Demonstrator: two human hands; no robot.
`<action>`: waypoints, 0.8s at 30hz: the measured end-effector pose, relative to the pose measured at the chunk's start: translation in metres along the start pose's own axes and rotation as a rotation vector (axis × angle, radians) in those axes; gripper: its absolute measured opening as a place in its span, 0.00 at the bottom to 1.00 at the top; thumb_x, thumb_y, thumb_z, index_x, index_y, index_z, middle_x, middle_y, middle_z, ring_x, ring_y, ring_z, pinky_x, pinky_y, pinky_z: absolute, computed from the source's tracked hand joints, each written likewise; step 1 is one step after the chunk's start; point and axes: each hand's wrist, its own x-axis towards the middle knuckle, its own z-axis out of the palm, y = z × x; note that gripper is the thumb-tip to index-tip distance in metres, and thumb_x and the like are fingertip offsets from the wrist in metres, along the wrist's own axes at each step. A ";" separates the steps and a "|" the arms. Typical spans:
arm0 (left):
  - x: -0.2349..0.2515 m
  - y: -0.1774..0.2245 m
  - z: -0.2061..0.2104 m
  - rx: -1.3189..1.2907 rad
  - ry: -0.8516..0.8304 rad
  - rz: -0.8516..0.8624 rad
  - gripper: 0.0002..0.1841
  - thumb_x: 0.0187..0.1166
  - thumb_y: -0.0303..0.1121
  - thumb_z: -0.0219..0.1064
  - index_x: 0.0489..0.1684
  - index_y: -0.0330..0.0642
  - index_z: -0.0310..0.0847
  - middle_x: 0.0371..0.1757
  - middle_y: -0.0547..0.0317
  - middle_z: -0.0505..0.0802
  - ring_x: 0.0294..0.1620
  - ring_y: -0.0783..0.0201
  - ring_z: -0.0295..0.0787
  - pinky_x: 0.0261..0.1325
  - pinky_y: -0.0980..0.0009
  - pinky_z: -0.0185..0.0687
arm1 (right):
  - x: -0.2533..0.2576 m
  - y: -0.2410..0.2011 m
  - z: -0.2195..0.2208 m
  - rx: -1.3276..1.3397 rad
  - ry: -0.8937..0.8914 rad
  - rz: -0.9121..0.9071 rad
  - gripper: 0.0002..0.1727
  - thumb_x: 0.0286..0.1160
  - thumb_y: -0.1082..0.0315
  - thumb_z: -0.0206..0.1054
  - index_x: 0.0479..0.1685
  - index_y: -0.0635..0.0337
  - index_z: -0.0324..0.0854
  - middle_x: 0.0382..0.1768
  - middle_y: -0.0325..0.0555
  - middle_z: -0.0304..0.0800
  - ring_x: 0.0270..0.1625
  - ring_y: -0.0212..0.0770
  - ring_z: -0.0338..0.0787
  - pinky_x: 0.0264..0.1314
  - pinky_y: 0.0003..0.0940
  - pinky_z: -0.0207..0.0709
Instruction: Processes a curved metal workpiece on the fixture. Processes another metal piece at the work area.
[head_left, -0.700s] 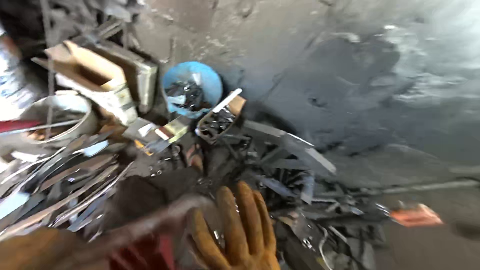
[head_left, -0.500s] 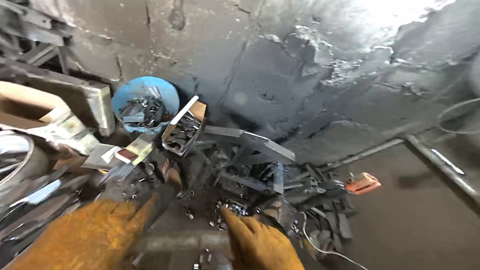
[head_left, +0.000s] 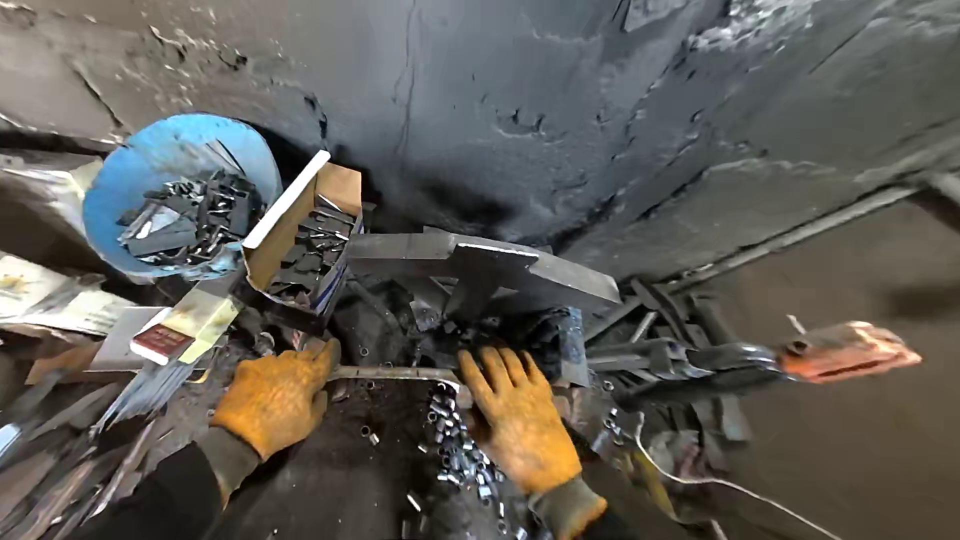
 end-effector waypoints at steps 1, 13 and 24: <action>0.007 0.000 0.004 -0.005 -0.002 -0.007 0.32 0.73 0.51 0.68 0.82 0.67 0.73 0.62 0.52 0.93 0.57 0.39 0.91 0.50 0.29 0.81 | 0.002 0.000 0.009 -0.018 0.013 0.028 0.36 0.71 0.43 0.67 0.84 0.36 0.73 0.84 0.51 0.73 0.88 0.60 0.66 0.86 0.70 0.59; 0.039 -0.009 0.022 0.033 -0.019 0.025 0.21 0.73 0.51 0.67 0.65 0.67 0.85 0.55 0.62 0.94 0.51 0.49 0.93 0.44 0.38 0.84 | 0.008 -0.006 0.041 -0.019 0.055 0.127 0.39 0.77 0.41 0.61 0.90 0.38 0.65 0.91 0.52 0.61 0.95 0.61 0.51 0.92 0.72 0.44; 0.057 -0.003 -0.022 0.069 -0.274 0.016 0.14 0.72 0.49 0.69 0.54 0.67 0.89 0.45 0.63 0.95 0.48 0.54 0.92 0.47 0.42 0.85 | 0.016 -0.019 0.041 -0.038 0.046 0.260 0.39 0.79 0.46 0.60 0.93 0.42 0.60 0.92 0.51 0.59 0.96 0.58 0.47 0.95 0.68 0.38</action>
